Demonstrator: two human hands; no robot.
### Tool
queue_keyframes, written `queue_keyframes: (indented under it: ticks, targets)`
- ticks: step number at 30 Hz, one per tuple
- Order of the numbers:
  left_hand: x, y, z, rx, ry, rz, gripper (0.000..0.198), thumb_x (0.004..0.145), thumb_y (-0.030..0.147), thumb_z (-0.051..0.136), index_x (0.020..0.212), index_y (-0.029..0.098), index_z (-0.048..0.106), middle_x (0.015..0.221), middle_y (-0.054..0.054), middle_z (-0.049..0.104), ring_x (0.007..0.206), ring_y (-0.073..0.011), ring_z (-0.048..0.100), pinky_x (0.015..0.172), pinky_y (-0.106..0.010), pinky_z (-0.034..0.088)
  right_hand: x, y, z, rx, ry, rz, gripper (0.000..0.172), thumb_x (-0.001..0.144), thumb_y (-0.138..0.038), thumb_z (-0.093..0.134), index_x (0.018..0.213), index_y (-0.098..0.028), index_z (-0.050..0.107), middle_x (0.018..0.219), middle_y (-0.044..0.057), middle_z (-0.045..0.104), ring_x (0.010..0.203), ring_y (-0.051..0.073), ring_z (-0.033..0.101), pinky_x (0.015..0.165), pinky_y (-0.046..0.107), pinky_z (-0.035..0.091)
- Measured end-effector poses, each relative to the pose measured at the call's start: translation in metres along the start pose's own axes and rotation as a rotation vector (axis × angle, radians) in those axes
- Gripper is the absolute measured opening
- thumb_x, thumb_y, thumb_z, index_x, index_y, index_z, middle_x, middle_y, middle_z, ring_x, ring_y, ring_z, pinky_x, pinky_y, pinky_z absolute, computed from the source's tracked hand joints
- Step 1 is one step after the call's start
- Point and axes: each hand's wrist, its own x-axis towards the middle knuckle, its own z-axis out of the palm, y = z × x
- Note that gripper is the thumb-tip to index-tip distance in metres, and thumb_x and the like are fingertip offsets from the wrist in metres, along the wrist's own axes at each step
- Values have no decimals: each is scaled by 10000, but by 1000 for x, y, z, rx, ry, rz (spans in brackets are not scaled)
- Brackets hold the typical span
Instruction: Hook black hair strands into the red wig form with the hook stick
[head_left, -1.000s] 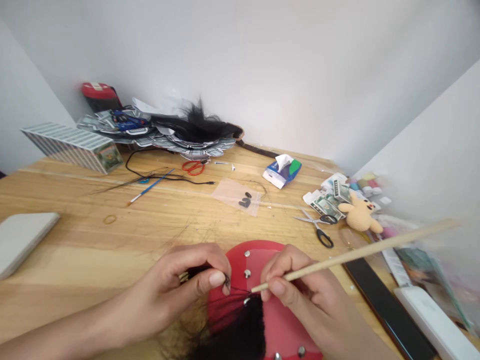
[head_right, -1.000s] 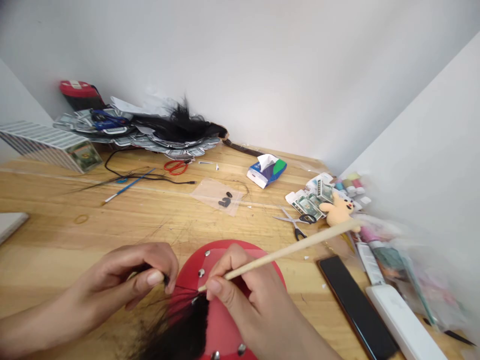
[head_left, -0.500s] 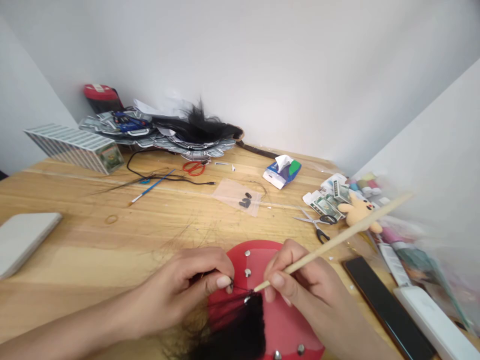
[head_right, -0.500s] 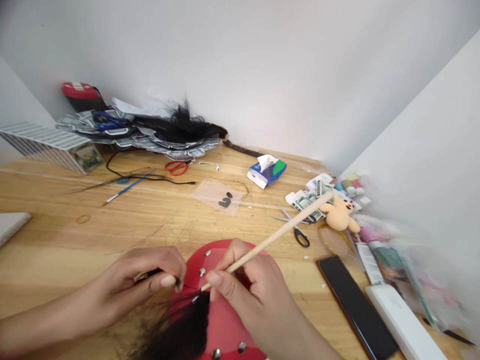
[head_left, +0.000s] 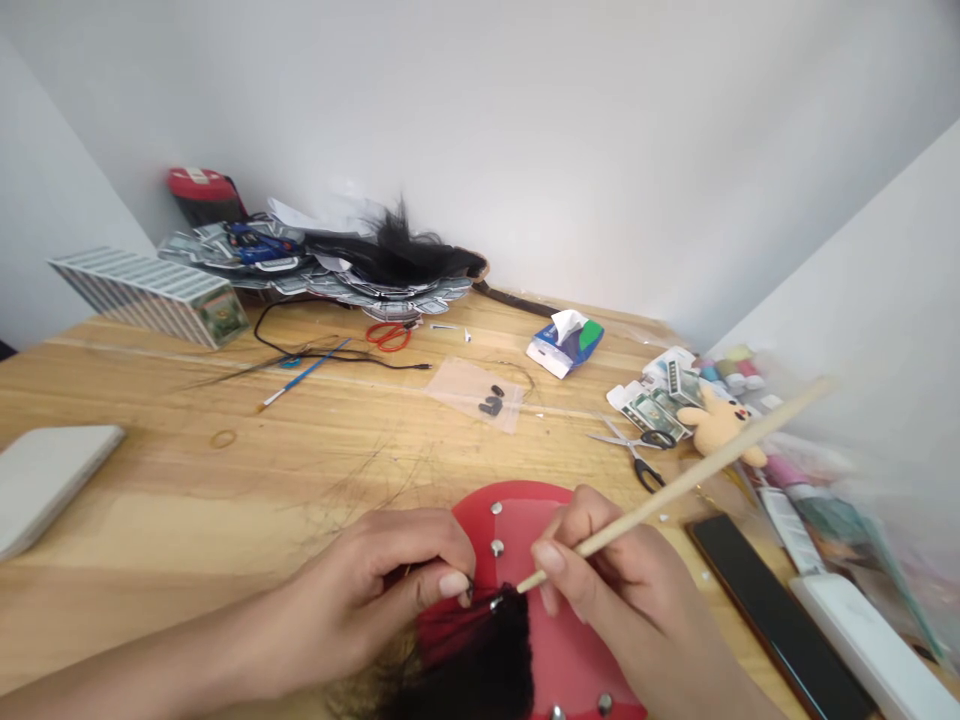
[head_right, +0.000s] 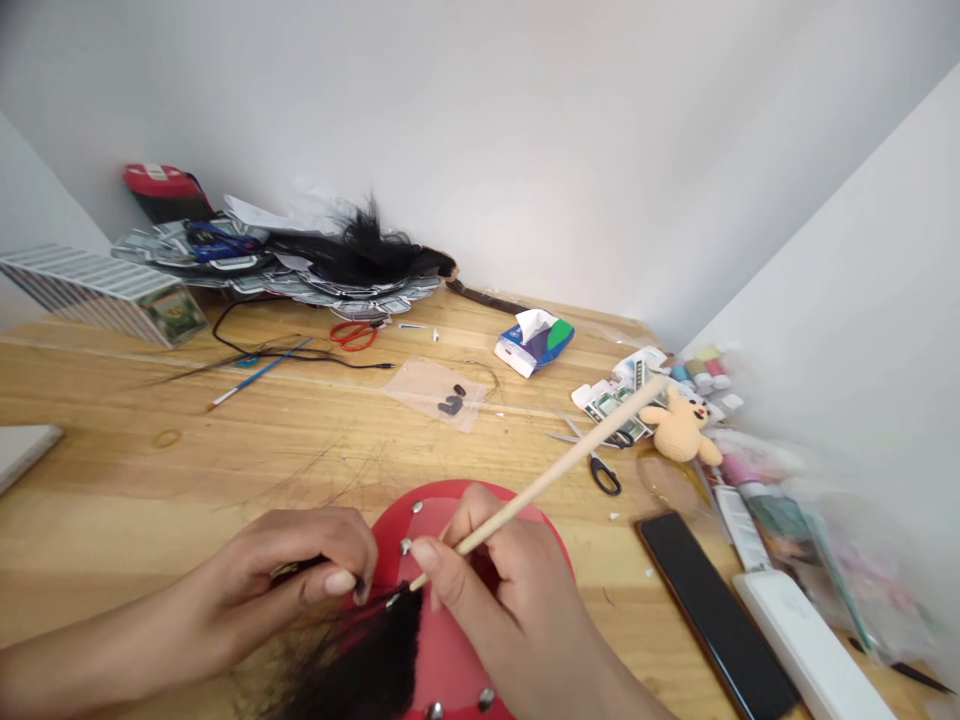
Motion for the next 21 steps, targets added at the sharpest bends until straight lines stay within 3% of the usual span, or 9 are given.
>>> queue_keyframes:
  ticks: [13,21]
  targets:
    - [-2,-3,3,-22,-5,4,214,1024,261,447,870,191,579,838,-19,629,768,-143,588,721,-208,447,-3,7,2,13,45,-42,336,997,-338,474,680,-235,431,617,-41,505,545,126,522,533,250,408]
    - [1,-6,4,-216,3,-153,257,1002,376,506,866,191,620,861,-13,650,823,-153,594,770,-231,446,-5,14,5,100,166,-148,296,991,-270,544,699,-225,546,628,-53,574,555,93,552,543,192,422]
